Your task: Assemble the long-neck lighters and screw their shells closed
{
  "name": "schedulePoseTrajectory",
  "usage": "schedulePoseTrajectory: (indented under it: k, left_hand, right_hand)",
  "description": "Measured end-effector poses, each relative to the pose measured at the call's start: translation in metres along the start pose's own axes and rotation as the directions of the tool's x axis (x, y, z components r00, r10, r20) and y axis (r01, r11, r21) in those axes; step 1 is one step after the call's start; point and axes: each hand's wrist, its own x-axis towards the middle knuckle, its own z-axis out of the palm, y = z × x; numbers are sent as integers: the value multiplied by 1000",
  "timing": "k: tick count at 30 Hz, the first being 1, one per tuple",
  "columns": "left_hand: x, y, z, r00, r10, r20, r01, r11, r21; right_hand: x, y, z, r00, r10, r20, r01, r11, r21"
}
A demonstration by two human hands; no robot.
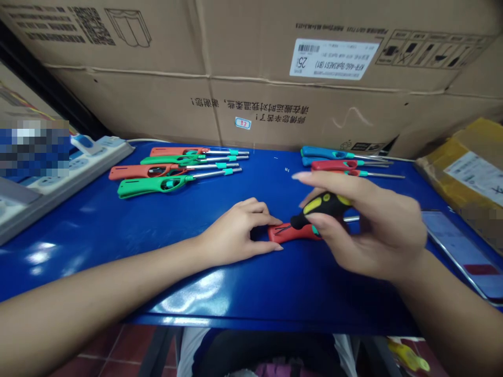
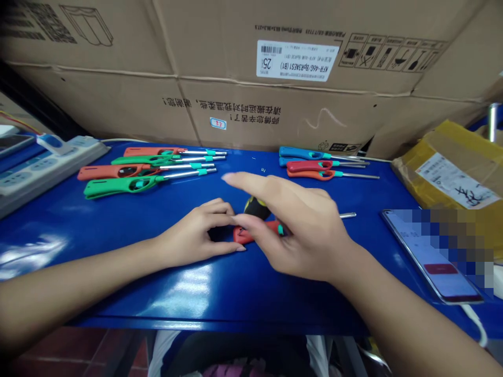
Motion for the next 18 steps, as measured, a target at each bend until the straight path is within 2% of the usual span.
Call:
schedulePoseTrajectory:
  k: [3, 6, 8, 13, 18]
  left_hand:
    - [0, 0, 0, 1000, -6, 2, 6, 1000, -3]
    - [0, 0, 0, 1000, -2, -1, 2, 1000, -5]
    - [-1, 0, 0, 1000, -3, -1, 3, 1000, -2]
    - [0, 1, 0, 1000, -19, 4, 19, 1000, -2]
    - [0, 0, 1, 1000, -9, -8, 9, 1000, -8]
  right_hand:
    - [0, 1, 1, 999, 28, -17, -28, 999, -24]
    - [-1, 2, 3, 992, 92, 84, -103, 984, 144]
    - [-1, 1, 4, 990, 102, 99, -120, 973, 199]
    - [-1, -1, 6, 998, 37, -52, -34, 998, 54]
    - [-1, 1, 6, 989, 109, 105, -132, 961, 245]
